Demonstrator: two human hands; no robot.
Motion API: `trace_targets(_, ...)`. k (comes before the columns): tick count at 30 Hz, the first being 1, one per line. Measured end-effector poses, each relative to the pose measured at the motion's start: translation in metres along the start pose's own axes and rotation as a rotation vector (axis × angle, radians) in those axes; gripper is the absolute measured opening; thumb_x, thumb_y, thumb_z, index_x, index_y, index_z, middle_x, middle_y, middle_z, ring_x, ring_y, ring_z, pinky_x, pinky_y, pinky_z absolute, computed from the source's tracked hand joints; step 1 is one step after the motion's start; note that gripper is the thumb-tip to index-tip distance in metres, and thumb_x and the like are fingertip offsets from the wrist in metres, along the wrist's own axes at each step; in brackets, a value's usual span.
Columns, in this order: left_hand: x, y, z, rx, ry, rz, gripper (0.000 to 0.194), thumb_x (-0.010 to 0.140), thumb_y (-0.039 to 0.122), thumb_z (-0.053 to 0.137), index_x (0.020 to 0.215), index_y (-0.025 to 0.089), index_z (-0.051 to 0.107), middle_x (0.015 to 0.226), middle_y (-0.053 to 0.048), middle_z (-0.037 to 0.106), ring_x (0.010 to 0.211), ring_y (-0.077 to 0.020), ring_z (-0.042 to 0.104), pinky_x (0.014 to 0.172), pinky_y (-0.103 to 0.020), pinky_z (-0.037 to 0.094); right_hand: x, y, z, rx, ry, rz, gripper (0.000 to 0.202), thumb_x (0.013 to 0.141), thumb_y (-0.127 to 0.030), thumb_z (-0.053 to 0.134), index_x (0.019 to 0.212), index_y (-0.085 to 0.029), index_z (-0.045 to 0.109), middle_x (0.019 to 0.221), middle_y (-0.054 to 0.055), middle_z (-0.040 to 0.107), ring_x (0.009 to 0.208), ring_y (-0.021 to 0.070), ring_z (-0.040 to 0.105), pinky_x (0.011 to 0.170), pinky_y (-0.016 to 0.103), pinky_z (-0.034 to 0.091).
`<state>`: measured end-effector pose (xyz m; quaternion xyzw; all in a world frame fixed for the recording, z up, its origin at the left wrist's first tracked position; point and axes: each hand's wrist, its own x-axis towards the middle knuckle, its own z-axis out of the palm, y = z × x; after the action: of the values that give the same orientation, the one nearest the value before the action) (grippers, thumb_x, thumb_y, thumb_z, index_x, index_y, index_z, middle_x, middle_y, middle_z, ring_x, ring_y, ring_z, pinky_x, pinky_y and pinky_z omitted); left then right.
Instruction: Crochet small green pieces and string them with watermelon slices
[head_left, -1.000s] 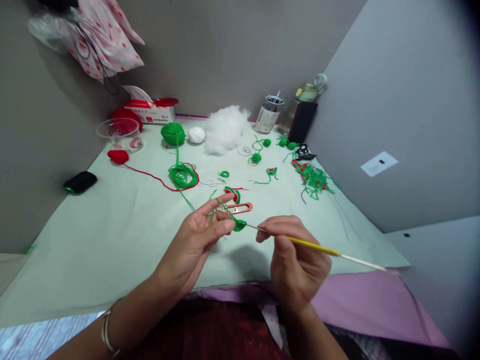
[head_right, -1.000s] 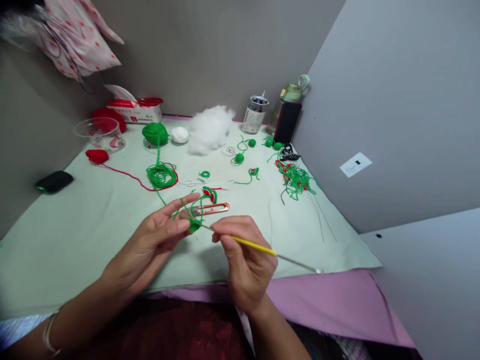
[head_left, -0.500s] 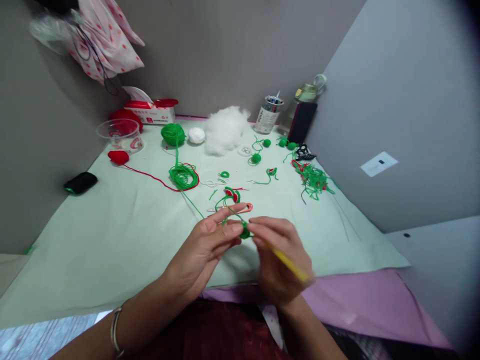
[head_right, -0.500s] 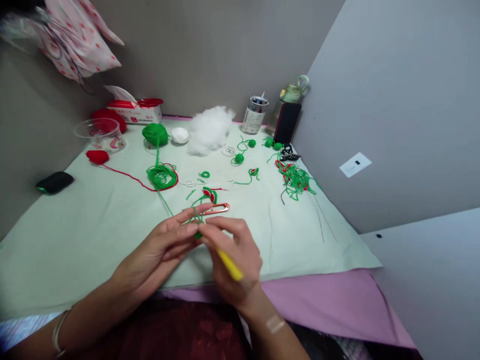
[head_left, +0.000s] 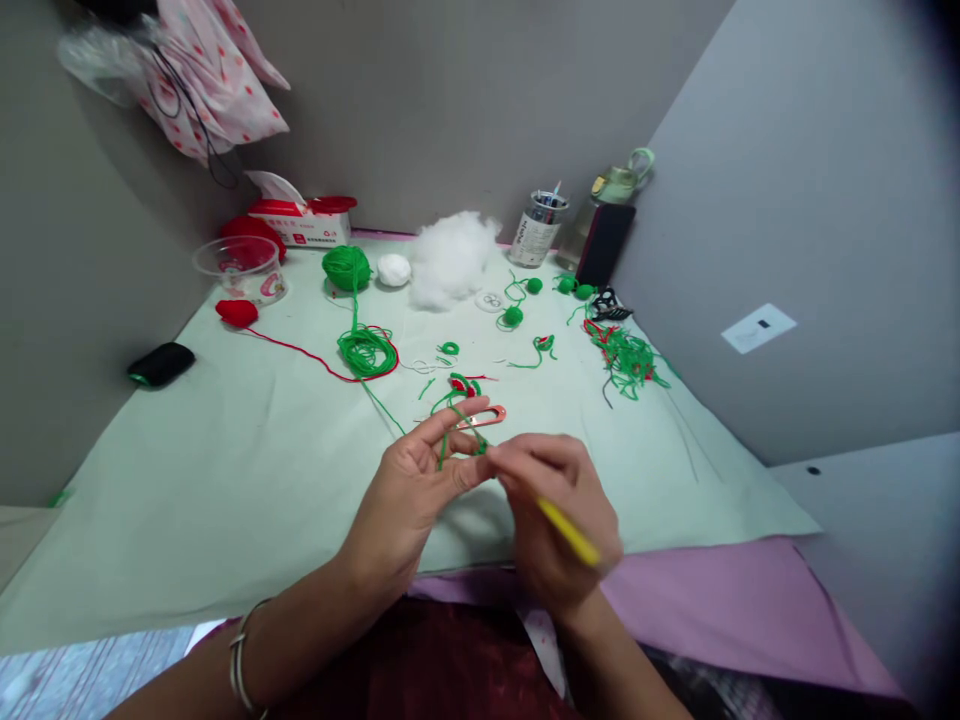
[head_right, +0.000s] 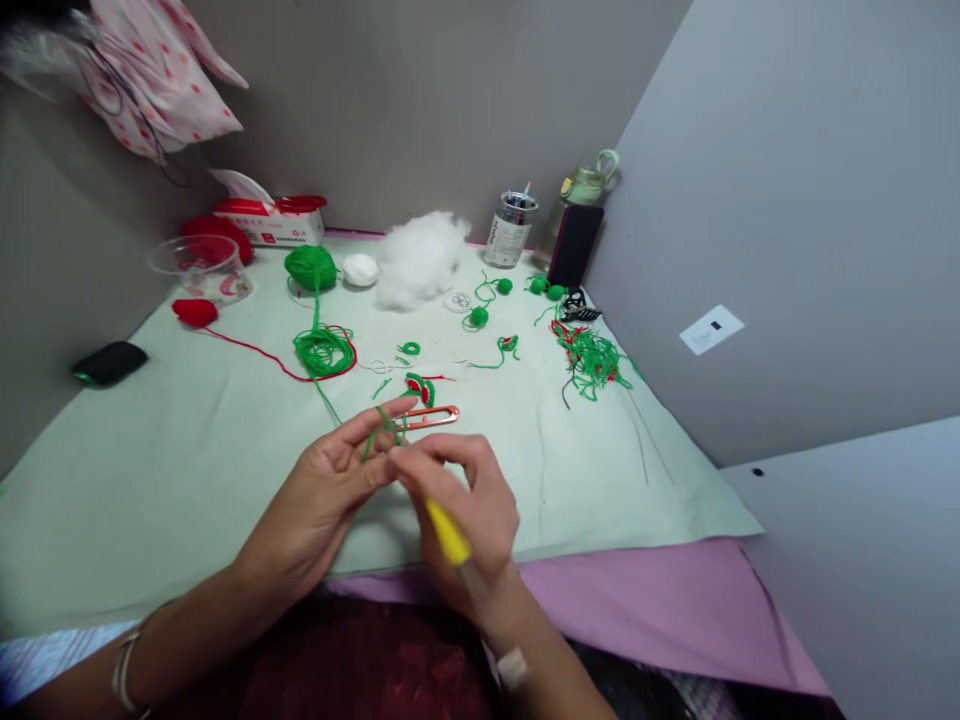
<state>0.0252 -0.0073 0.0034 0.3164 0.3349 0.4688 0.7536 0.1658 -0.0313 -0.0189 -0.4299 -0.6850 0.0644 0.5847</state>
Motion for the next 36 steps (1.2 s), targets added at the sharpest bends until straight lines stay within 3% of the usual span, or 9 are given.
trace_targets(2, 0.001, 0.001, -0.001, -0.083, -0.033, -0.112, 0.046, 0.079, 0.025, 0.083, 0.124, 0.025, 0.072, 0.081, 0.001, 0.066, 0.084, -0.0136, 0.061, 0.087, -0.026, 0.044, -0.001, 0.0, -0.001, -0.142, -0.014, -0.11, 0.033, 0.092, -0.008, 0.065, 0.116, -0.029, 0.075, 0.103, 0.006, 0.071, 0.09, 0.0187, 0.068, 0.072, 0.033, 0.059)
trace_targets(5, 0.002, 0.006, -0.006, -0.135, -0.063, -0.233, 0.043, 0.08, 0.026, 0.082, 0.122, 0.022, 0.074, 0.082, 0.0, 0.066, 0.078, -0.0113, 0.059, 0.085, -0.025, 0.046, 0.006, 0.001, -0.005, 0.065, 0.06, 0.039, 0.027, 0.095, -0.009, 0.059, 0.108, -0.026, 0.075, 0.094, 0.005, 0.07, 0.082, 0.0174, 0.067, 0.066, 0.032, 0.057)
trace_targets(8, 0.003, 0.011, -0.009, -0.092, -0.013, -0.178, 0.042, 0.078, 0.023, 0.084, 0.119, 0.023, 0.075, 0.084, 0.0, 0.066, 0.075, -0.01, 0.056, 0.083, -0.024, 0.046, 0.016, 0.001, -0.011, 0.407, 0.219, 0.248, 0.021, 0.099, -0.016, 0.055, 0.1, -0.023, 0.075, 0.081, 0.003, 0.065, 0.066, 0.0138, 0.06, 0.056, 0.029, 0.051)
trace_targets(10, 0.002, 0.012, -0.009, -0.048, 0.027, -0.104, 0.043, 0.076, 0.021, 0.085, 0.119, 0.024, 0.076, 0.084, 0.0, 0.066, 0.077, -0.0106, 0.055, 0.081, -0.023, 0.044, 0.02, 0.001, -0.012, 0.499, 0.22, 0.285, 0.019, 0.098, -0.018, 0.057, 0.097, -0.023, 0.075, 0.079, 0.002, 0.064, 0.065, 0.0133, 0.058, 0.056, 0.028, 0.049)
trace_targets(14, 0.0, 0.011, -0.004, 0.02, 0.051, -0.014, 0.036, 0.076, 0.023, 0.085, 0.111, 0.025, 0.077, 0.078, 0.002, 0.062, 0.076, -0.0113, 0.052, 0.078, -0.024, 0.041, 0.016, -0.002, -0.009, 0.437, 0.169, 0.251, 0.018, 0.097, -0.017, 0.058, 0.095, -0.022, 0.075, 0.078, 0.003, 0.065, 0.069, 0.015, 0.058, 0.059, 0.03, 0.047)
trace_targets(21, -0.002, 0.012, -0.005, 0.065, 0.077, 0.014, 0.016, 0.072, 0.026, 0.086, 0.083, 0.022, 0.075, 0.074, 0.002, 0.059, 0.082, -0.0158, 0.053, 0.082, -0.029, 0.04, 0.014, -0.003, -0.004, 0.359, 0.14, 0.24, 0.018, 0.097, -0.017, 0.058, 0.09, -0.022, 0.074, 0.076, 0.003, 0.063, 0.068, 0.0152, 0.058, 0.058, 0.03, 0.047)
trace_targets(27, -0.003, 0.011, -0.005, 0.089, 0.061, 0.002, 0.014, 0.073, 0.027, 0.085, 0.081, 0.022, 0.074, 0.073, 0.001, 0.057, 0.093, -0.0195, 0.055, 0.086, -0.03, 0.038, 0.015, -0.003, -0.003, 0.377, 0.131, 0.238, 0.018, 0.097, -0.017, 0.058, 0.092, -0.022, 0.074, 0.078, 0.003, 0.064, 0.069, 0.0151, 0.058, 0.058, 0.03, 0.048)
trace_targets(36, -0.004, 0.01, -0.006, 0.111, 0.061, -0.008, 0.014, 0.074, 0.027, 0.085, 0.081, 0.022, 0.073, 0.077, 0.001, 0.058, 0.087, -0.0173, 0.052, 0.082, -0.029, 0.037, 0.013, -0.004, -0.003, 0.344, 0.135, 0.192, 0.019, 0.097, -0.013, 0.058, 0.097, -0.022, 0.075, 0.082, 0.003, 0.068, 0.072, 0.0156, 0.06, 0.06, 0.031, 0.049)
